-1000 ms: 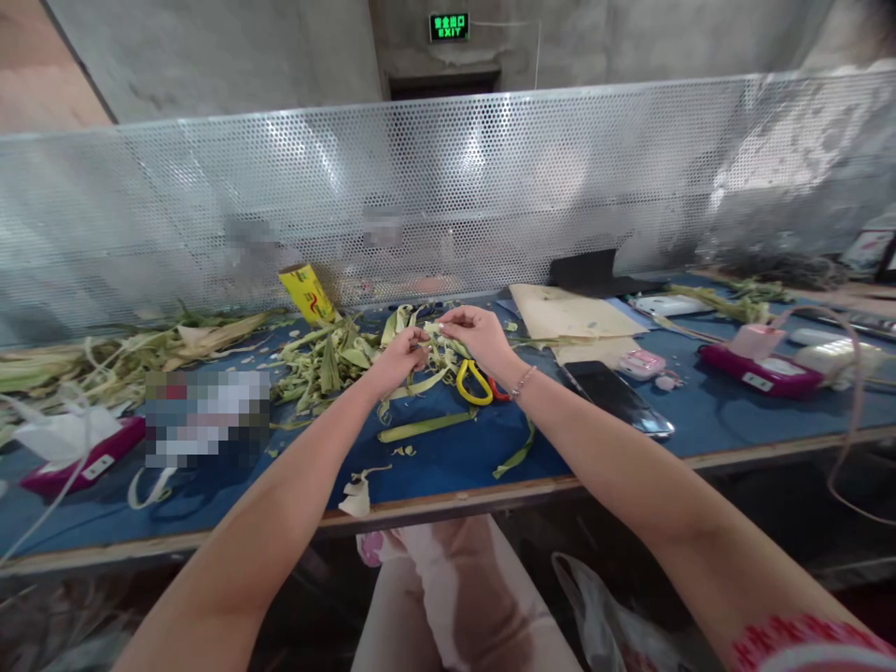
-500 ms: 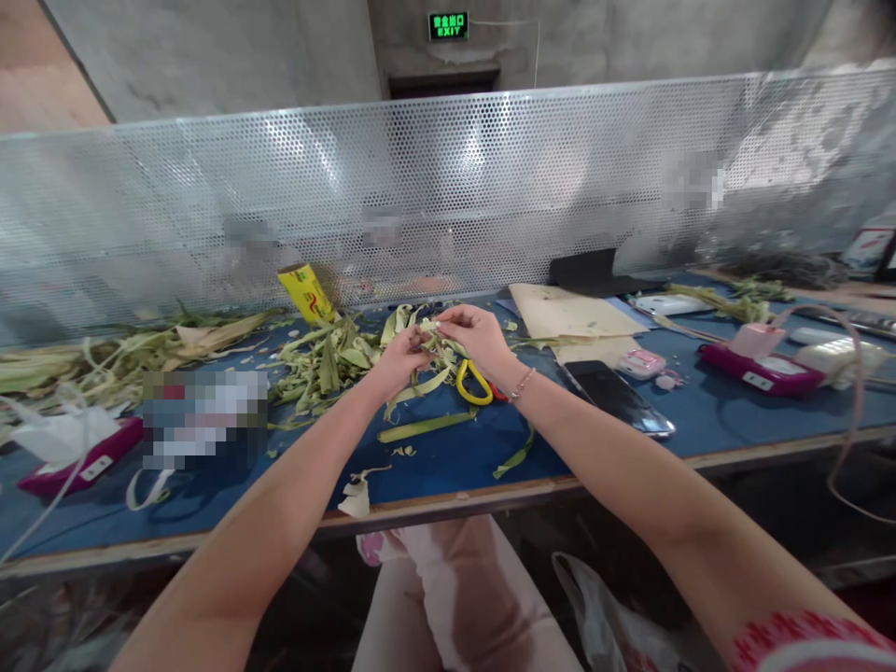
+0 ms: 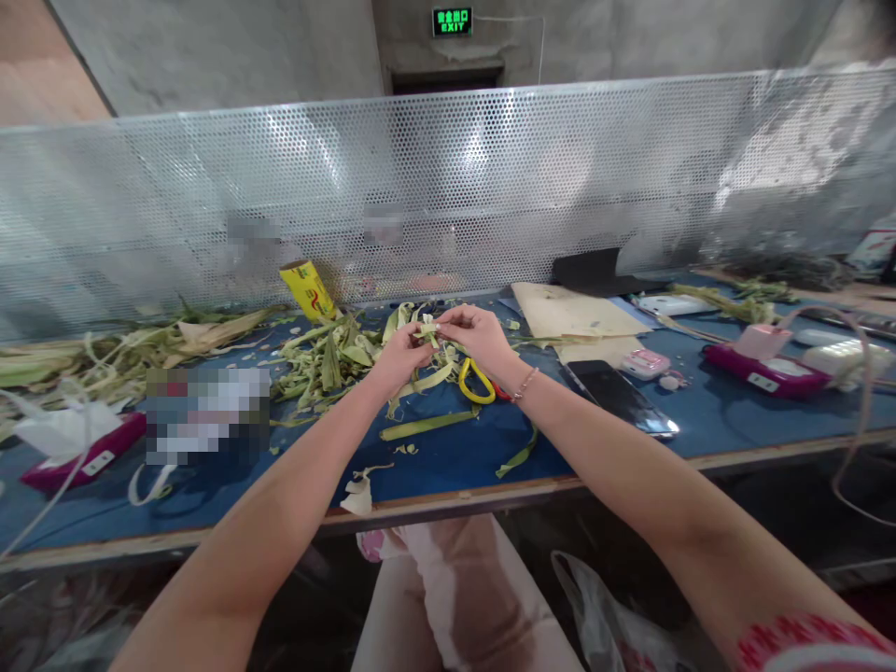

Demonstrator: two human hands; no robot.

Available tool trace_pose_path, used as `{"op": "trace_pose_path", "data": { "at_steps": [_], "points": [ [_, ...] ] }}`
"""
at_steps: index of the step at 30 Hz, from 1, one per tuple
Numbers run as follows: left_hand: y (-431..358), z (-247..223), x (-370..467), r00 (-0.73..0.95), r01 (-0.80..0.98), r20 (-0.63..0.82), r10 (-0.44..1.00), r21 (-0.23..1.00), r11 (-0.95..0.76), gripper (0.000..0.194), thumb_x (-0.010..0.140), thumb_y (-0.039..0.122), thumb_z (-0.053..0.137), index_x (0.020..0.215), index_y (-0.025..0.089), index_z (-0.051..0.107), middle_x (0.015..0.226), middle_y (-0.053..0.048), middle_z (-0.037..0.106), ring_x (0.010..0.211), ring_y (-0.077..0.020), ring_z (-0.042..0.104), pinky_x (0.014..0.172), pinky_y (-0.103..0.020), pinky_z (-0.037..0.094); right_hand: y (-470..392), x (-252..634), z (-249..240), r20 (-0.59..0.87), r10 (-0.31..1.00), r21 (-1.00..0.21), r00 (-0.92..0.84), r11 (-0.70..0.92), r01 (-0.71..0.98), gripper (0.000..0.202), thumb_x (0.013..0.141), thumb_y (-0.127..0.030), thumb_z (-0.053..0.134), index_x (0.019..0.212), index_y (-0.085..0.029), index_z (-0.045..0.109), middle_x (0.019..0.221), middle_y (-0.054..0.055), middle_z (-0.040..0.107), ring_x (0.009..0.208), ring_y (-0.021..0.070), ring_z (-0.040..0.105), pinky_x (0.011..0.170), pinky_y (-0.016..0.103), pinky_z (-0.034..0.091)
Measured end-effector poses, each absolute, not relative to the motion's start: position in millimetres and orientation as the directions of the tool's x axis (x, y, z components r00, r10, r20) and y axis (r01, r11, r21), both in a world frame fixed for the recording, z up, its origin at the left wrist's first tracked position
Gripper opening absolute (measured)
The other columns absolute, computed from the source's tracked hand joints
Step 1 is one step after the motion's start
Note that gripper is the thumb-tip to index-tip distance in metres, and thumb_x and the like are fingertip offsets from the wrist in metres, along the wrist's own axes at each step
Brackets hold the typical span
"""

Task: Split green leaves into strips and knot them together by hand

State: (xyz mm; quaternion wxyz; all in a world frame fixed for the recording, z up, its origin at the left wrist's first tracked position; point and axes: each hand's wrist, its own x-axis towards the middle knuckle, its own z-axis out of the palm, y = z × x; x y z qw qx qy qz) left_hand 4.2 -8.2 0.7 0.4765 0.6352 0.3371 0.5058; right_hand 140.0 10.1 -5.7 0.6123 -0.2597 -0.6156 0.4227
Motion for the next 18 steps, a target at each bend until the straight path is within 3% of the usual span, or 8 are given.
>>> {"op": "trace_pose_path", "data": {
  "at_steps": [8, 13, 18],
  "points": [
    [-10.2, 4.4, 1.8, 0.244, 0.025, 0.363, 0.899, 0.925, -0.380, 0.037, 0.052, 0.025, 0.071, 0.086, 0.015, 0.061, 0.073, 0.001, 0.058, 0.063, -0.0079, 0.048, 0.059, -0.021, 0.038, 16.6, 141.7, -9.1, 0.562, 0.824, -0.819, -0.076, 0.542, -0.189, 0.018, 0.059, -0.031, 0.068, 0.071, -0.019, 0.062, 0.072, 0.001, 0.064, 0.069, 0.0130, 0.061, 0.075, 0.031, 0.051],
    [-10.6, 4.9, 1.9, 0.243, 0.149, 0.385, 0.890, 0.892, -0.427, 0.029, 0.062, 0.035, 0.065, 0.083, 0.015, 0.064, 0.055, 0.005, 0.047, 0.051, -0.0064, 0.038, 0.051, -0.022, 0.031, 15.4, 141.7, -7.8, 0.557, 0.828, -0.823, -0.073, 0.538, -0.181, 0.017, 0.060, -0.031, 0.067, 0.071, -0.019, 0.062, 0.070, 0.001, 0.064, 0.067, 0.0126, 0.060, 0.071, 0.030, 0.051],
    [-12.9, 6.4, 3.5, 0.246, 0.183, 0.379, 0.892, 0.886, -0.427, 0.026, 0.063, 0.039, 0.065, 0.073, 0.014, 0.063, 0.048, 0.006, 0.039, 0.046, -0.0052, 0.029, 0.047, -0.021, 0.025, 9.5, 143.2, -3.4, 0.609, 0.793, -0.793, -0.036, 0.608, -0.035, 0.013, 0.066, -0.029, 0.061, 0.074, -0.019, 0.061, 0.069, 0.001, 0.062, 0.064, 0.0126, 0.058, 0.065, 0.029, 0.049]
  ]
}}
